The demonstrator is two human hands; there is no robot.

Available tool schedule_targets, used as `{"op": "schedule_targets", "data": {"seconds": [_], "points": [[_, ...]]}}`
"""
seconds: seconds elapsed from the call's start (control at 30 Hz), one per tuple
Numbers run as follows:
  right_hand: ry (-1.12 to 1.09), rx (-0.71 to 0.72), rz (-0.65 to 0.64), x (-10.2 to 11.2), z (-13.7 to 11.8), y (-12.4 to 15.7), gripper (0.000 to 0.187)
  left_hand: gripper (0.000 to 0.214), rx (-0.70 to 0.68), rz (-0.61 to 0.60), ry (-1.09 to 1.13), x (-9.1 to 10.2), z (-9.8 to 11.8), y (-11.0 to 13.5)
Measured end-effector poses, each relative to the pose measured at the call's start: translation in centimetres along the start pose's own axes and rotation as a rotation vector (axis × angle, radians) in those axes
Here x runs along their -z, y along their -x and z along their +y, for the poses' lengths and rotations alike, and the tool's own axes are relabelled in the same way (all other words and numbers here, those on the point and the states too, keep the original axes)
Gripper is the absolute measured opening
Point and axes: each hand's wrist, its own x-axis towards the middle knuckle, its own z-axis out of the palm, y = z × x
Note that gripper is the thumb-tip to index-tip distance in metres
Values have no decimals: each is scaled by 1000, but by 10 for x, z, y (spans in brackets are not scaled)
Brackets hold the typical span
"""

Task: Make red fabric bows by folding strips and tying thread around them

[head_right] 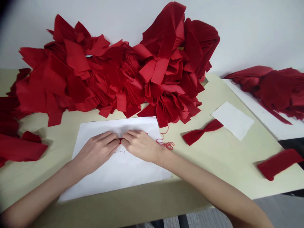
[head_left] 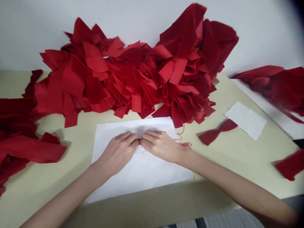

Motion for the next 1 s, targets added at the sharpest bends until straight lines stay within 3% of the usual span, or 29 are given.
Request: {"op": "schedule_targets", "data": {"seconds": [0.17,0.33,0.47,0.63,0.7,0.83,1.0], "points": [[-42,-24,-30,3,1,3,19,27,-84,24,-103,-4,3,-2],[-2,-19,-95,0,3,-4,18,25,-55,59,-50,-6,-2,-2],[-165,-100,-113,4,10,-13,17,21,-13,29,38,-3,-6,-3],[-460,-177,-231,22,24,-19,13,22,116,-14,250,14,-9,-12],[-688,-212,-318,31,30,-20,14,22,184,-65,460,24,-12,-17],[-1019,-234,-495,38,37,-23,17,22,292,-322,755,33,-16,-26],[-765,-250,-426,28,27,-20,16,29,286,-290,616,21,-9,-27]]}}
